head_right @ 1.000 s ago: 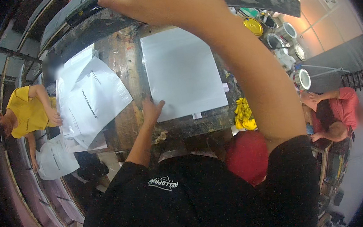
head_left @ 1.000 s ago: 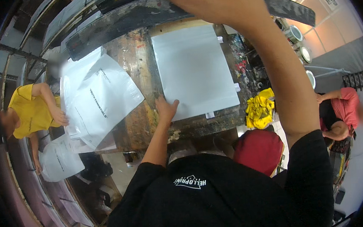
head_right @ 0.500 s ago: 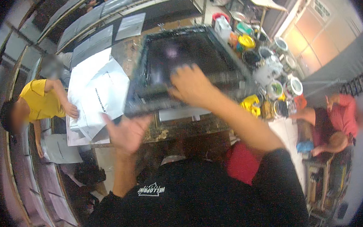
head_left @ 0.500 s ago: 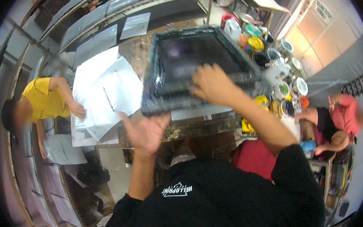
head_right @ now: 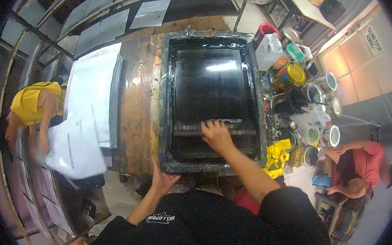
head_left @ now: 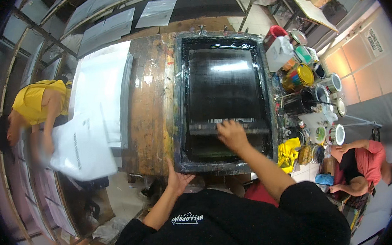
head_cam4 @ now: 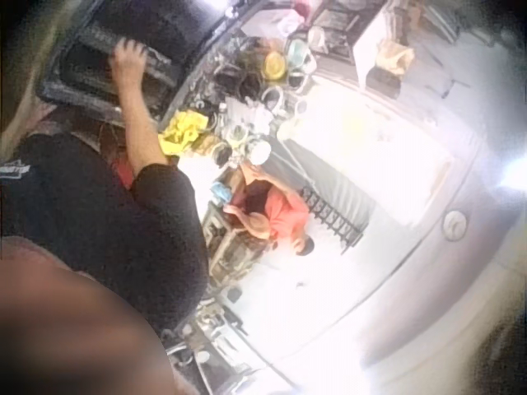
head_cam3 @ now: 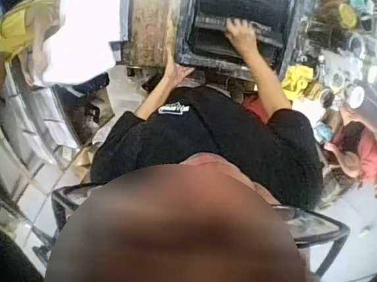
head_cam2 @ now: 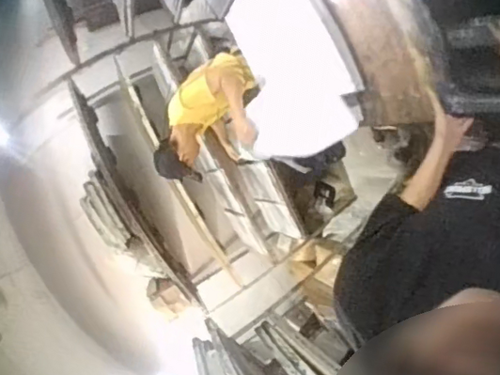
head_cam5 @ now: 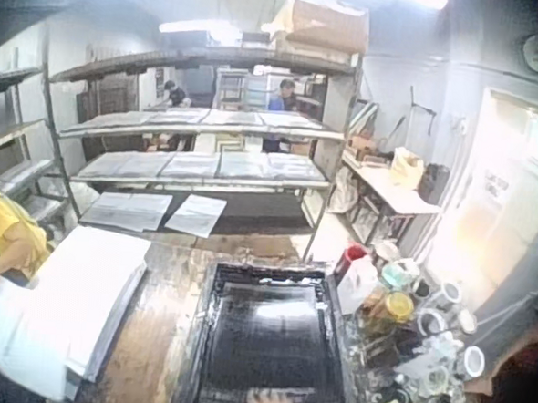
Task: The person performs screen printing by placing white paper on a screen, using a squeegee to pull ink across the mesh, and then removing the printed sheet. The process is repeated multiple times with consistent hand motions and tool use.
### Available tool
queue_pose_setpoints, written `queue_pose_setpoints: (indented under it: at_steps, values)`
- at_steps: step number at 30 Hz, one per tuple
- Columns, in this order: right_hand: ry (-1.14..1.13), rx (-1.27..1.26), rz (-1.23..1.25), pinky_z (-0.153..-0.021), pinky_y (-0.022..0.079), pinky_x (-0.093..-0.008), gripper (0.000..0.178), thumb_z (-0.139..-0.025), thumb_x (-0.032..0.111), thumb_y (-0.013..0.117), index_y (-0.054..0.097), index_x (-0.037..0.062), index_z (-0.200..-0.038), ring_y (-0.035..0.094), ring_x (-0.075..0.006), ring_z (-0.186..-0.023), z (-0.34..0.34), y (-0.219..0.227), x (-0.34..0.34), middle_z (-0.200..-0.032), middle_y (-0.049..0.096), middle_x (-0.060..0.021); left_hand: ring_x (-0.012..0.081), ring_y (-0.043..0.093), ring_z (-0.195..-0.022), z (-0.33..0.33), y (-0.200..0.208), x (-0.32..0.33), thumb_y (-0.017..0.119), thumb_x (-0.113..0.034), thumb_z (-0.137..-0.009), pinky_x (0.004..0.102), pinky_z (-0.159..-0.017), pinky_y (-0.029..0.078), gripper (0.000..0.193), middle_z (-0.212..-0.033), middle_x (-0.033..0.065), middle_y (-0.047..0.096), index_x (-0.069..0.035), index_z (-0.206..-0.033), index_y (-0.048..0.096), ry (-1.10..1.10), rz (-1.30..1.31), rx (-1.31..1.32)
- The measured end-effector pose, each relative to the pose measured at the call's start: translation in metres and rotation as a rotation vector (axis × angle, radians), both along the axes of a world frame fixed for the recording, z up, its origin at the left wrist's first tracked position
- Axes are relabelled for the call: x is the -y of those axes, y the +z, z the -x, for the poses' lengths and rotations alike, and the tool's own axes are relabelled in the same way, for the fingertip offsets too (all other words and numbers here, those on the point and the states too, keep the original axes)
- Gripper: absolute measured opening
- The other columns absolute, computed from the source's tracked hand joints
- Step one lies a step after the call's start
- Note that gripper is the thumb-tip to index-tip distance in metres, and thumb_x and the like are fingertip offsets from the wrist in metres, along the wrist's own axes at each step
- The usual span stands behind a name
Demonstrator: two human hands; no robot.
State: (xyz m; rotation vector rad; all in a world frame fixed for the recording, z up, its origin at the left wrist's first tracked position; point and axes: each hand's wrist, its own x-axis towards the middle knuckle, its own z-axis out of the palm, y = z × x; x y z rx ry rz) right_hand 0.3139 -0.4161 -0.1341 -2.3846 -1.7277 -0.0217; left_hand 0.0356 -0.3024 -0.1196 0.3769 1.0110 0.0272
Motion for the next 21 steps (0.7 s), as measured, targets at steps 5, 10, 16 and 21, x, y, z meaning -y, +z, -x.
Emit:
queue_pose_setpoints:
  at_steps: [5, 10, 16, 21]
  values:
    - [-0.056, 0.049, -0.141, -0.075, 0.055, -0.0448, 0.045, -0.078, 0.030, 0.082, 0.066, 0.0123, -0.116, 0.062, -0.0304, -0.094, -0.147, -0.005, -0.131, -0.099, 0.061, -0.0074, 0.0342, 0.051, -0.136, 0.010, -0.009, -0.007, 0.035, -0.091, -0.086, 0.0479, -0.112, 0.044, 0.115, -0.152, 0.0202, 0.046, -0.006, -0.160, 0.020, -0.044, 0.076, 0.075]
    - [0.023, -0.032, -0.005, -0.073, 0.056, -0.0496, 0.042, -0.092, 0.054, 0.064, 0.069, 0.0141, -0.103, 0.070, -0.0362, -0.090, -0.270, 0.022, -0.217, -0.094, 0.073, -0.0137, 0.0457, 0.023, -0.152, 0.043, -0.026, -0.016, 0.043, -0.088, -0.086, 0.0665, -0.122, 0.021, 0.120, -0.165, 0.0246, 0.020, -0.005, -0.162, 0.001, -0.094, 0.244, 0.185]
    - [-0.057, 0.020, 0.001, -0.078, 0.054, -0.0501, 0.043, -0.093, 0.053, 0.064, 0.069, 0.0130, -0.110, 0.070, -0.0366, -0.094, -0.306, 0.024, -0.241, -0.097, 0.072, -0.0118, 0.0385, 0.050, -0.136, 0.044, 0.011, -0.006, 0.024, -0.090, -0.089, 0.0470, -0.119, 0.035, 0.119, -0.146, 0.0312, 0.047, 0.009, -0.154, 0.027, -0.223, -0.086, 0.082]
    - [-0.046, 0.055, 0.017, -0.075, 0.054, -0.0498, 0.039, -0.093, 0.050, 0.065, 0.065, 0.0129, -0.106, 0.068, -0.0335, -0.095, -0.234, 0.024, -0.194, -0.097, 0.069, -0.0110, 0.0329, 0.056, -0.125, 0.050, 0.007, 0.005, 0.016, -0.086, -0.093, 0.0437, -0.115, 0.037, 0.109, -0.131, 0.0213, 0.061, 0.007, -0.143, 0.045, -0.218, -0.209, 0.174]
